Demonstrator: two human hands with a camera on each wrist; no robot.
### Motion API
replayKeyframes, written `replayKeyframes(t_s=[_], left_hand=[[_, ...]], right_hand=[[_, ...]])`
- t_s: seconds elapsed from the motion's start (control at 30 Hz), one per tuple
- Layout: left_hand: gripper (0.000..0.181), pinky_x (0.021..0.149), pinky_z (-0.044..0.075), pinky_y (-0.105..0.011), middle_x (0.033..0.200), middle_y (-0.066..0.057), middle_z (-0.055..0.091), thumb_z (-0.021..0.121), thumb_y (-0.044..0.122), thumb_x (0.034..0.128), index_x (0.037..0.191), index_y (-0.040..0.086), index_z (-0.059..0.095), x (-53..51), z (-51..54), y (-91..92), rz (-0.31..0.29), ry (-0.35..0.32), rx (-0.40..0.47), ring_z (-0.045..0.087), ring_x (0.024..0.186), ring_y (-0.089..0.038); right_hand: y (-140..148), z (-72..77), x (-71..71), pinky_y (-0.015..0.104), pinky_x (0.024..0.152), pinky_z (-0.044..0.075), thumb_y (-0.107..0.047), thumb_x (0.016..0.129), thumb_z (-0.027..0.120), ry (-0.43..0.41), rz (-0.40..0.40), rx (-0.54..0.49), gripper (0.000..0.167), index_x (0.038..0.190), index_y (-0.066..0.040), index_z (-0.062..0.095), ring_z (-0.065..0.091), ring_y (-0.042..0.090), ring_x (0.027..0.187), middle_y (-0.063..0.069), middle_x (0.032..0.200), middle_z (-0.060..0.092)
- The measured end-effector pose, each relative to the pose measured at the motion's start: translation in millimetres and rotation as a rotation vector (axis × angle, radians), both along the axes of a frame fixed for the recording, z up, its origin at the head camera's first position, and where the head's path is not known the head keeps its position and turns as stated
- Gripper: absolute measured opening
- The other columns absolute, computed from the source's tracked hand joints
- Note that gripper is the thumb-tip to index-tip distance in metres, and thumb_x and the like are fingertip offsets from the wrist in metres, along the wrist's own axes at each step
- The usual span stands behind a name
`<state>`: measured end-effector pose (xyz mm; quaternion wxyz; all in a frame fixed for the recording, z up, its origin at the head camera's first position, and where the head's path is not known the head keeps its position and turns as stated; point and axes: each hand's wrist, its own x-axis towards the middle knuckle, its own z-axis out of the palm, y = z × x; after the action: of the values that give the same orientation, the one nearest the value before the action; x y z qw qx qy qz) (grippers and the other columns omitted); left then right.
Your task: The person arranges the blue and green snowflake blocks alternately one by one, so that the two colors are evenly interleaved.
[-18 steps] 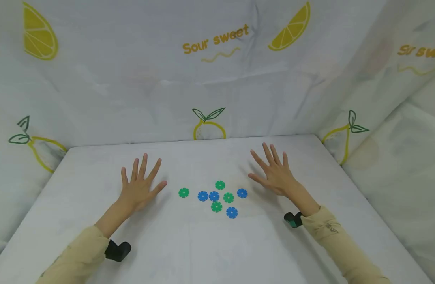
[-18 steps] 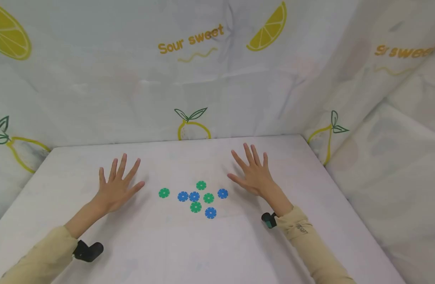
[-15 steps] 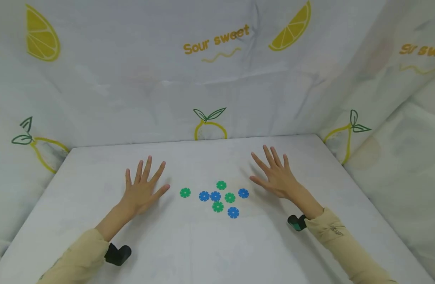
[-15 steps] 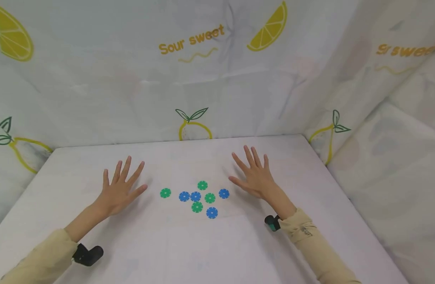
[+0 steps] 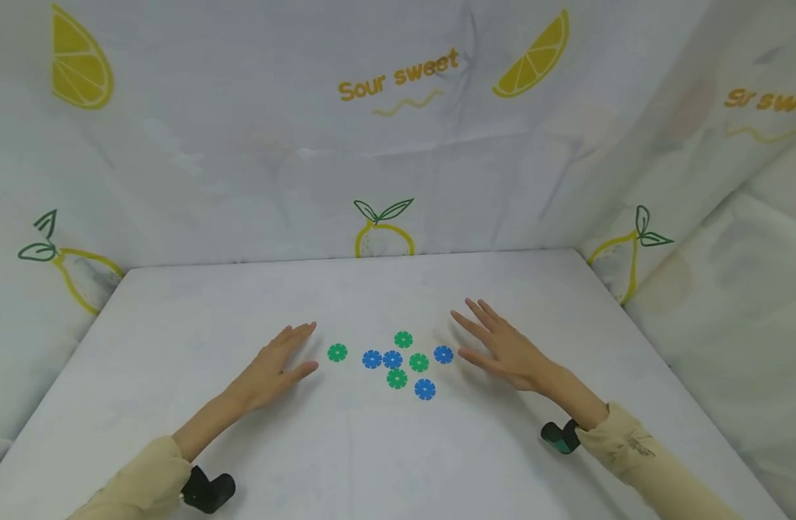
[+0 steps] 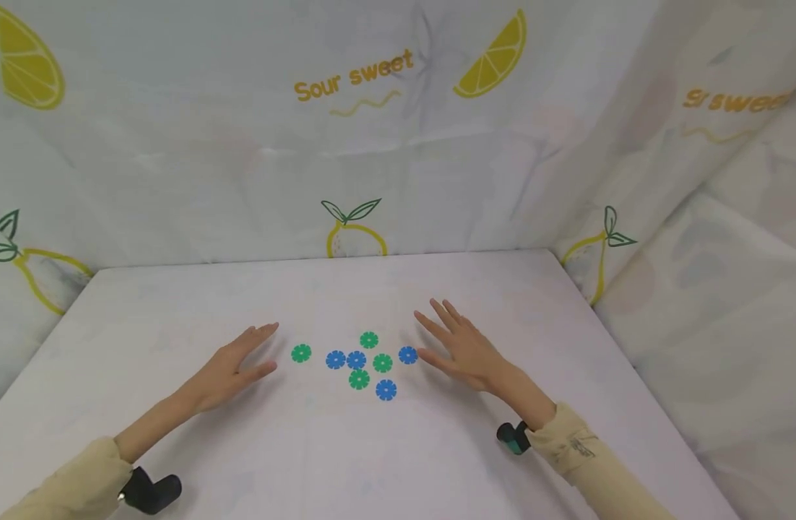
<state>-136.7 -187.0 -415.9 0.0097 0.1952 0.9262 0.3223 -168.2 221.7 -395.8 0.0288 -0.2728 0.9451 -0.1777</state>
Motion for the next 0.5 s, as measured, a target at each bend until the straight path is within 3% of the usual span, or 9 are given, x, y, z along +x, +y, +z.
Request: replayKeyframes(t_s=[0.13, 0.3, 0.5], left_hand=[[0.059, 0.101, 0.039, -0.052, 0.138, -0.020, 0.051, 0.068, 0.022, 0.0901, 0.141, 0.001, 0.046, -0.2, -5.2, 1.6, 0.014, -0.007, 0.142, 0.045, 0.127, -0.040], [0.051, 0.093, 0.048, -0.042, 0.125, -0.016, 0.061, 0.075, 0.013, 0.0833, 0.129, 0.000, 0.058, -4.8, -11.8, 5.5, 0.024, -0.014, 0.293, 0.058, 0.113, -0.033], [0.048, 0.089, 0.051, -0.036, 0.118, -0.016, 0.065, 0.078, 0.009, 0.0788, 0.123, -0.003, 0.062, -12.5, -24.9, 14.3, 0.033, -0.011, 0.326, 0.062, 0.108, -0.030]], right_hand=[[-2, -1.6, 4.3, 0.067, 0.101, 0.029, -0.044, 0.096, 0.052, -0.086, 0.035, -0.087, 0.062, 0.150, -0.020, 0.034, 0.018, 0.035, 0.142, 0.009, 0.157, 0.022], [-4, -6.7, 2.1, 0.064, 0.100, 0.033, -0.037, 0.094, 0.058, -0.128, 0.110, -0.186, 0.053, 0.141, -0.015, 0.049, 0.030, 0.032, 0.133, 0.011, 0.145, 0.039], [-6, -16.0, -9.9, 0.042, 0.086, 0.051, -0.024, 0.090, 0.067, -0.119, 0.198, -0.261, 0.041, 0.126, -0.006, 0.062, 0.053, 0.026, 0.108, 0.011, 0.123, 0.057]])
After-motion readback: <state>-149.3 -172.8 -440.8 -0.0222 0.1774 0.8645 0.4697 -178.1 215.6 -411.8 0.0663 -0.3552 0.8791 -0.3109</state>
